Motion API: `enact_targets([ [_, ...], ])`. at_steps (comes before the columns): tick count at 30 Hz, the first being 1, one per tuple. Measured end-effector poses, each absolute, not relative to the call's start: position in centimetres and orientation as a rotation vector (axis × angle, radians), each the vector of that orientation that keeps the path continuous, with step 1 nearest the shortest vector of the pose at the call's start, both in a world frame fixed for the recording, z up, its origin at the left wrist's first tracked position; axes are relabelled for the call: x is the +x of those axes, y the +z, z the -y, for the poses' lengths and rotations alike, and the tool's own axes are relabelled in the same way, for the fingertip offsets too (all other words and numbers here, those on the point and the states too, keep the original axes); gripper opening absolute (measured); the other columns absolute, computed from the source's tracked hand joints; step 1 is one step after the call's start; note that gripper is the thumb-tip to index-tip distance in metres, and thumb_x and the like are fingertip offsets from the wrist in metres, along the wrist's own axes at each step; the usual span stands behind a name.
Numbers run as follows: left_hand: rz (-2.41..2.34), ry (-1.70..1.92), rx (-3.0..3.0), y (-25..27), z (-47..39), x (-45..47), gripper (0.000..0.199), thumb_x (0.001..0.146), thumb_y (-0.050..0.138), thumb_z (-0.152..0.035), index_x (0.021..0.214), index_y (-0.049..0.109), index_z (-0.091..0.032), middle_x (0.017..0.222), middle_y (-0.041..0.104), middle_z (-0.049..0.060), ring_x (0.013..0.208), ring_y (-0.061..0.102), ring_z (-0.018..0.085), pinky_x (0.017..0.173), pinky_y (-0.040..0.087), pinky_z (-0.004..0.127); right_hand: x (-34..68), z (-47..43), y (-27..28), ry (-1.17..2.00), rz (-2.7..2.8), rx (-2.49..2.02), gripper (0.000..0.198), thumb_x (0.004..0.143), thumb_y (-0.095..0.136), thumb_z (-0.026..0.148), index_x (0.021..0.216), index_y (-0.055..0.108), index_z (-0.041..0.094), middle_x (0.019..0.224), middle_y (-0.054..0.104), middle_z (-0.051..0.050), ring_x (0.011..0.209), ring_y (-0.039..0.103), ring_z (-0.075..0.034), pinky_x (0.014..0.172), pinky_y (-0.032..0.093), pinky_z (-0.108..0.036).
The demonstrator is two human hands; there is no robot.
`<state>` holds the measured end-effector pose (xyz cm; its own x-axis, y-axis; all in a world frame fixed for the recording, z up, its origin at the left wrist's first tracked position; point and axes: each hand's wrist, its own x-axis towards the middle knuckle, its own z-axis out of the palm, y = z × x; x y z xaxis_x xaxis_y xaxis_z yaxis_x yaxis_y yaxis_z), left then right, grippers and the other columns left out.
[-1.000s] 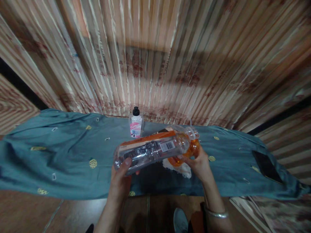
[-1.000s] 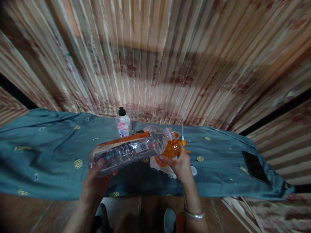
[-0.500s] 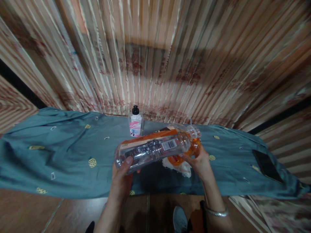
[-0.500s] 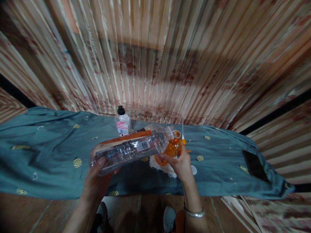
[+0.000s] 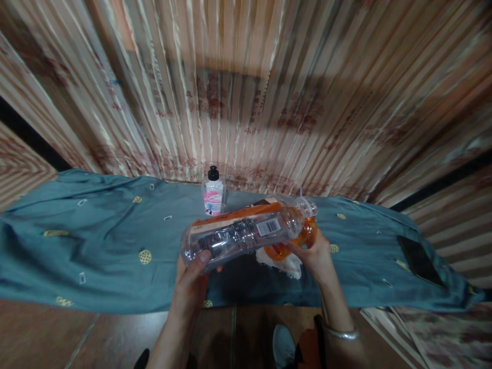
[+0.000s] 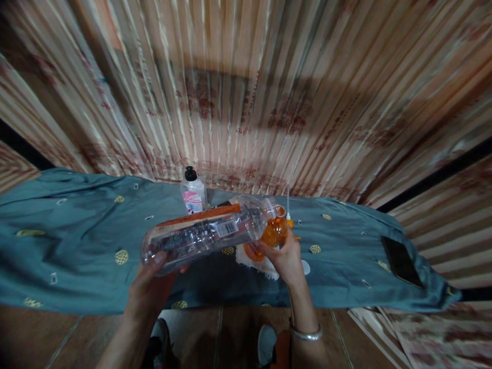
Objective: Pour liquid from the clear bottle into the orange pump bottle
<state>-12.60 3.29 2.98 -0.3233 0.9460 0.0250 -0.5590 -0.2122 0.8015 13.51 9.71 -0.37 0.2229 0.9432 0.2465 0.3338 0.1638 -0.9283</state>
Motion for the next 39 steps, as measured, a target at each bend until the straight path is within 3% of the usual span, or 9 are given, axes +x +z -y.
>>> enact_targets([
  [14, -0.870, 1.757, 0.630, 3.10, -3.24, -12.33, 0.054, 0.070, 0.087, -0.029, 0.122, 0.071, -0.027, 0.110, 0.074, 0.006, 0.075, 0.064, 0.018, 0.054, 0.050, 0.025, 13.52, -9.72, -0.16, 0.684, 1.335, -1.390, 0.070, 0.062, 0.090, 0.059, 0.115, 0.065, 0.020, 0.110, 0.080, -0.014, 0.098, 0.077, -0.034, 0.090, 0.063, -0.050],
  [22, -0.907, 1.730, 0.631, 3.01, -3.20, -12.67, 0.063, 0.068, 0.089, -0.032, 0.128, 0.069, -0.030, 0.115, 0.074, 0.007, 0.090, 0.071, 0.026, 0.064, 0.060, 0.032, 13.47, -9.64, 0.11, 0.690, 1.324, -1.371, 0.070, 0.061, 0.091, 0.058, 0.114, 0.066, 0.021, 0.111, 0.081, -0.013, 0.098, 0.078, -0.034, 0.088, 0.064, -0.047],
  [39, -0.882, 1.719, 0.652, 2.68, -3.36, -12.87, 0.066, 0.067, 0.090, -0.031, 0.128, 0.065, -0.029, 0.116, 0.073, 0.006, 0.091, 0.072, 0.025, 0.069, 0.063, 0.035, 13.55, -9.76, -0.13, 0.692, 1.327, -1.367, 0.064, 0.063, 0.089, 0.055, 0.112, 0.065, 0.021, 0.109, 0.080, -0.013, 0.096, 0.078, -0.033, 0.087, 0.063, -0.049],
])
